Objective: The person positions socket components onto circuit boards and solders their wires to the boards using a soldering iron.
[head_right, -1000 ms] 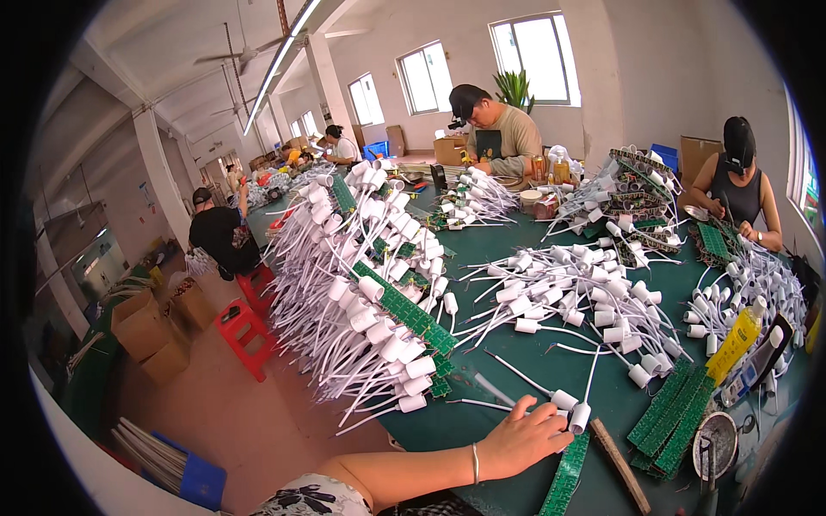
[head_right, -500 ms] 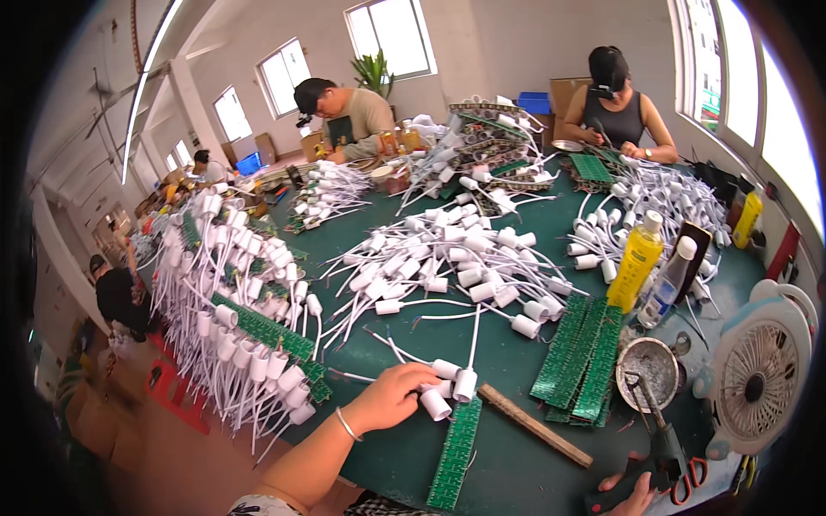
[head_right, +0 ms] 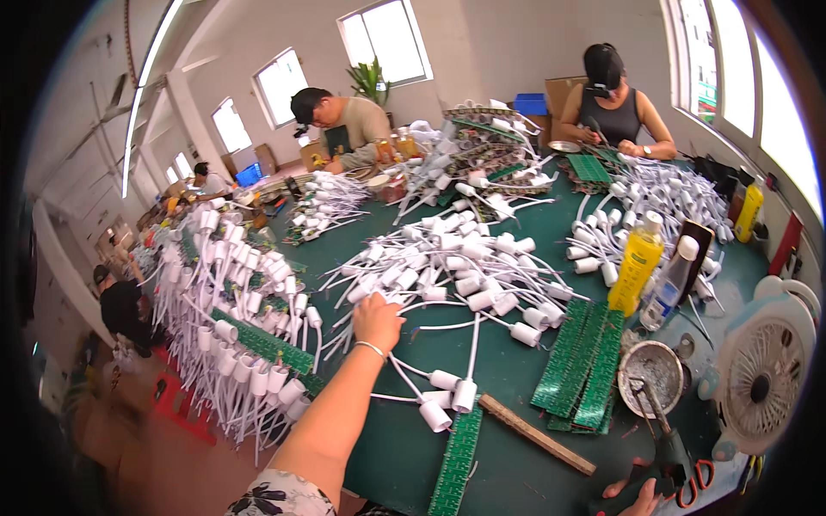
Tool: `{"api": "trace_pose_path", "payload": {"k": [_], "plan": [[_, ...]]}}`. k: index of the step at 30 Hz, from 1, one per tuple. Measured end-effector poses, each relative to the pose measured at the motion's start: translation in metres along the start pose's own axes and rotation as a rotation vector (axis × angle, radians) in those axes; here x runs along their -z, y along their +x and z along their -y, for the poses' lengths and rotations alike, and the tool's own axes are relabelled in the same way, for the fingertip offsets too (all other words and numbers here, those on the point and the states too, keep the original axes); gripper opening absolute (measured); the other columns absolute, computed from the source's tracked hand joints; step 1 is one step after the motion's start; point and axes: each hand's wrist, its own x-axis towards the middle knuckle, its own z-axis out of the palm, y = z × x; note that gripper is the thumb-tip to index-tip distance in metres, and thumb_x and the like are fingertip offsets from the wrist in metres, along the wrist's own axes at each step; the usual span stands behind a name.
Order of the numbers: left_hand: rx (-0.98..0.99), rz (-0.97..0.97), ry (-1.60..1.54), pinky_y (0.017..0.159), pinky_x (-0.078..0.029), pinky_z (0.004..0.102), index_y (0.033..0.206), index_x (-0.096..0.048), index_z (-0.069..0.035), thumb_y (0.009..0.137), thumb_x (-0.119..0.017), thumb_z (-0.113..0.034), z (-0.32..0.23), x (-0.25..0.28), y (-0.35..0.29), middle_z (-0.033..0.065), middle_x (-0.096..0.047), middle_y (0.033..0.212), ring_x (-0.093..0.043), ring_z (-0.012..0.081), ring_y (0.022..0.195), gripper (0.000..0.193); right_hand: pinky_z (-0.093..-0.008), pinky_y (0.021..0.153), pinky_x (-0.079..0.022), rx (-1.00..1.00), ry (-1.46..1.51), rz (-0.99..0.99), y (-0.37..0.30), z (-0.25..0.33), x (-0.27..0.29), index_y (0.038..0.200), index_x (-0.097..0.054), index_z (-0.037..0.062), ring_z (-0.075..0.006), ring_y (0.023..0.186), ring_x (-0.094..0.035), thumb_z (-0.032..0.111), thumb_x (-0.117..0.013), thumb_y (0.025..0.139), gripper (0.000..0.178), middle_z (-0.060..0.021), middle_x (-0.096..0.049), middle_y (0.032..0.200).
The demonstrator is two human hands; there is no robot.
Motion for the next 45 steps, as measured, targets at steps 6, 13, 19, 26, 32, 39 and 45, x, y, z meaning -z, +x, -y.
{"api": "trace_pose_path", "payload": {"k": [6,13,19,26,32,39,45], "plan": [[-0.105,-0.264,-0.276,0.068,-0.049,0.0400,0.086,-0.066,-0.011,0.080,-0.063,-0.016,-0.009,0.046,-0.004,0.0070,-0.055,0.099,-0.060,0.0271,0.081,0.008,-0.0350,0.058,-0.046,-0.048,-0.107,-0.133,0.003,-0.005,0.003,0.106,-0.053,-0.0026,-0.0255,0.063,-0.055,0.040,-0.048,0.092,0.045,-0.0145,-0.058,0.074],[-0.717,-0.180,-0.572,0.074,-0.051,0.0350,0.092,-0.064,-0.009,0.075,-0.062,-0.007,-0.021,0.138,-0.083,0.0056,-0.056,0.120,-0.060,0.0252,0.089,0.016,-0.0342,0.058,-0.047,0.015,-0.090,-0.024,0.001,-0.005,0.011,0.111,-0.052,-0.0022,-0.0247,0.066,-0.056,0.038,-0.049,0.092,0.044,-0.0143,-0.058,0.078],[-0.977,0.301,-0.436,0.088,-0.045,0.0382,0.080,-0.063,-0.012,0.074,-0.060,-0.010,0.013,0.125,-0.148,0.0004,-0.058,0.119,-0.053,0.0292,0.105,0.008,-0.0229,0.047,-0.042,-0.005,-0.043,-0.051,0.016,-0.008,0.018,0.121,-0.047,0.0030,-0.0095,0.053,-0.049,0.032,-0.050,0.095,0.039,-0.0088,-0.058,0.098],[-0.518,0.186,-0.551,0.094,-0.036,0.0427,0.097,-0.063,-0.012,0.070,-0.063,-0.004,0.012,0.111,-0.167,0.0038,-0.060,0.114,-0.049,0.0303,0.114,0.028,-0.0249,0.053,-0.044,0.220,0.075,0.009,0.006,-0.017,-0.006,0.125,-0.043,0.0017,-0.0115,0.059,-0.051,0.027,-0.049,0.096,0.038,-0.0119,-0.057,0.113],[-0.074,0.085,-0.529,0.089,-0.038,0.0412,0.110,-0.055,-0.010,0.073,-0.073,-0.016,-0.020,0.085,-0.178,0.0078,-0.059,0.108,-0.051,0.0307,0.106,0.042,-0.0270,0.052,-0.045,0.196,0.046,0.048,0.007,-0.014,-0.004,0.122,-0.043,0.0017,-0.0137,0.058,-0.052,0.026,-0.049,0.095,0.036,-0.0124,-0.056,0.111],[-0.299,0.131,-0.783,0.068,-0.047,0.0413,0.113,-0.053,-0.008,0.080,-0.068,-0.017,-0.035,0.083,-0.178,0.0125,-0.058,0.092,-0.058,0.0336,0.078,0.037,-0.0288,0.051,-0.046,0.212,0.033,0.022,0.001,-0.010,0.000,0.122,-0.042,0.0026,-0.0156,0.056,-0.054,0.023,-0.049,0.094,0.035,-0.0132,-0.055,0.111],[-0.276,0.183,-0.837,0.066,-0.044,0.0410,0.107,-0.053,-0.009,0.085,-0.061,-0.017,-0.062,0.093,-0.196,0.0101,-0.055,0.086,-0.058,0.0300,0.077,0.025,-0.0303,0.050,-0.048,0.199,0.044,0.012,0.004,-0.014,-0.002,0.126,-0.038,0.0048,-0.0170,0.056,-0.055,0.022,-0.050,0.093,0.039,-0.0145,-0.055,0.112]]}}
